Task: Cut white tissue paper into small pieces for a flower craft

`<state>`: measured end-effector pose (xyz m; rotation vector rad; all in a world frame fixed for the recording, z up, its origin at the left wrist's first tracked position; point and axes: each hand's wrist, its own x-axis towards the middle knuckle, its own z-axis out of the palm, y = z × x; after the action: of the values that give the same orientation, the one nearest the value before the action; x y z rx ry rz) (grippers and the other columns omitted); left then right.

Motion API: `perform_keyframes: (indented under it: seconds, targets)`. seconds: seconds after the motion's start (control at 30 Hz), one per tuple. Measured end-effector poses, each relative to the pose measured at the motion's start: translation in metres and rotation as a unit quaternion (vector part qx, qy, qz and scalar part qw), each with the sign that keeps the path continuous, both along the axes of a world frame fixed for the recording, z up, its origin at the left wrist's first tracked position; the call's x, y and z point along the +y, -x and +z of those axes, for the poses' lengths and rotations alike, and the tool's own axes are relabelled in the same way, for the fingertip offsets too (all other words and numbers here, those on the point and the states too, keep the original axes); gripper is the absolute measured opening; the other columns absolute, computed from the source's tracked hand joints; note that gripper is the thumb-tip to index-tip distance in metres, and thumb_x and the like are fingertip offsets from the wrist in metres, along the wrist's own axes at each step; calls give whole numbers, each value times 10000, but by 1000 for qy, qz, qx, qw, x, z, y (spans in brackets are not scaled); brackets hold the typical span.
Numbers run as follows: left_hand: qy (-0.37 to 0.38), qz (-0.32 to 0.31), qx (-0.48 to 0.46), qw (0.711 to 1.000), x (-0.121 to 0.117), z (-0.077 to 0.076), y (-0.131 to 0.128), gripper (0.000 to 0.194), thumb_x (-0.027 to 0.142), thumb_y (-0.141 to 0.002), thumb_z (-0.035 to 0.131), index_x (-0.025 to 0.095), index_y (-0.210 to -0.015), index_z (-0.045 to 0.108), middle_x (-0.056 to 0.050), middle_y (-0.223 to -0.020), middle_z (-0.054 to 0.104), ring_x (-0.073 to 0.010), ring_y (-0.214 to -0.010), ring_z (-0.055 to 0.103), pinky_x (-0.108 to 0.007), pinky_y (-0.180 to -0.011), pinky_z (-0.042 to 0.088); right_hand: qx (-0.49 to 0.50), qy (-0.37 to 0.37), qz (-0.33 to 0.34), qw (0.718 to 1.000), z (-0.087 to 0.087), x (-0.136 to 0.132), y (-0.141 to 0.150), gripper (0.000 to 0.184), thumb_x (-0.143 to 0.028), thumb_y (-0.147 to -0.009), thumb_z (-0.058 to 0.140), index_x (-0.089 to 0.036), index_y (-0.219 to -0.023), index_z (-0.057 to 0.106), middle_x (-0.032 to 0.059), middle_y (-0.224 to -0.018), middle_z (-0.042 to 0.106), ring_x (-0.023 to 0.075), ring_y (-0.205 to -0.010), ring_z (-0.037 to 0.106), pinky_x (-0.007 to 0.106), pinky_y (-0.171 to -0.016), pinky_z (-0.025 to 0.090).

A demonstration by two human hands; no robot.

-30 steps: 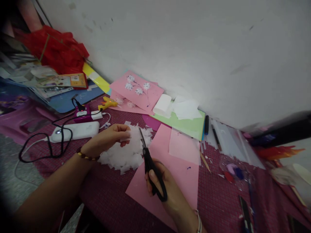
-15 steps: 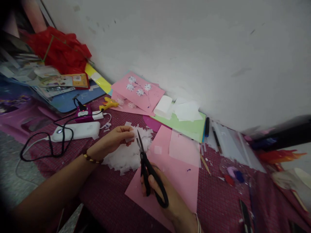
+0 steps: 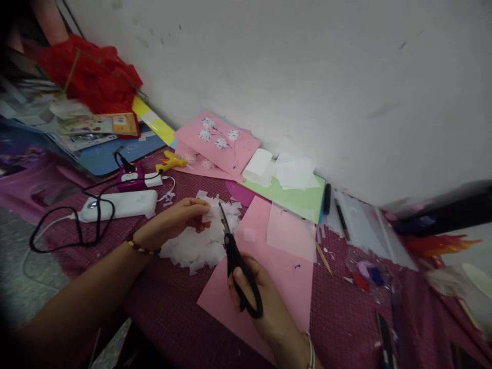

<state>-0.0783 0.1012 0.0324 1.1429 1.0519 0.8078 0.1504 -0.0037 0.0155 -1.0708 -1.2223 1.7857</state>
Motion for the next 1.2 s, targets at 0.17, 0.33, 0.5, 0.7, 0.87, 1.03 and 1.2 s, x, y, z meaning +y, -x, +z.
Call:
perform_keyframes:
  seconds: [0.17,0.33,0.5,0.7,0.87,1.03,1.2]
  targets:
    - [-47,-24,41,998,3,2,9,140,294,-659,623,170,-611,580,10,-594,608,-70,-504,515,-201,-502,399,8,6,2,1000,-3,0,-4,436,-618,-913,599,-186,-858,603,-35,-613,495,77,-491,408,251,-480,288]
    - [-63,-12,15,998,3,-1,6,97,247,-650,615,167,-600,591,22,-588,603,-61,-508,507,-194,-515,407,27,-10,18,999,-9,-2,-8,450,-615,-942,556,-188,-1066,624,24,-824,578,122,-644,503,299,-604,381]
    - [7,33,-55,998,4,-5,0,187,328,-652,675,163,-633,589,-6,-598,633,-101,-528,591,-233,-555,497,58,5,32,998,-9,-3,-6,444,-628,-938,542,-197,-1018,616,38,-869,595,137,-668,496,325,-640,370]
    - [-10,61,-66,996,1,-4,-5,344,299,-607,815,176,-700,507,40,-597,605,-86,-517,592,-212,-525,491,77,25,30,996,-12,-3,-7,451,-627,-933,544,-221,-1104,640,40,-872,621,147,-663,514,331,-633,355]
    - [-35,107,-101,988,1,0,-3,361,240,-605,811,177,-827,532,58,-649,611,-90,-549,613,-222,-546,510,69,37,8,997,-14,-3,-9,479,-625,-926,560,-241,-1205,616,45,-901,629,155,-684,535,331,-634,370]
    - [-105,178,-84,975,2,-4,-6,313,259,-648,757,187,-809,499,67,-643,576,-90,-537,595,-236,-551,500,43,9,45,998,-18,-6,-11,437,-597,-961,529,-224,-1176,600,39,-900,594,162,-736,526,336,-681,401]
    - [-205,202,46,957,-3,-10,-16,195,189,-678,676,194,-754,496,66,-646,517,-80,-560,535,-209,-524,409,5,-30,66,997,-18,-7,-9,396,-560,-992,496,-195,-1110,592,34,-875,573,152,-725,496,335,-685,389]
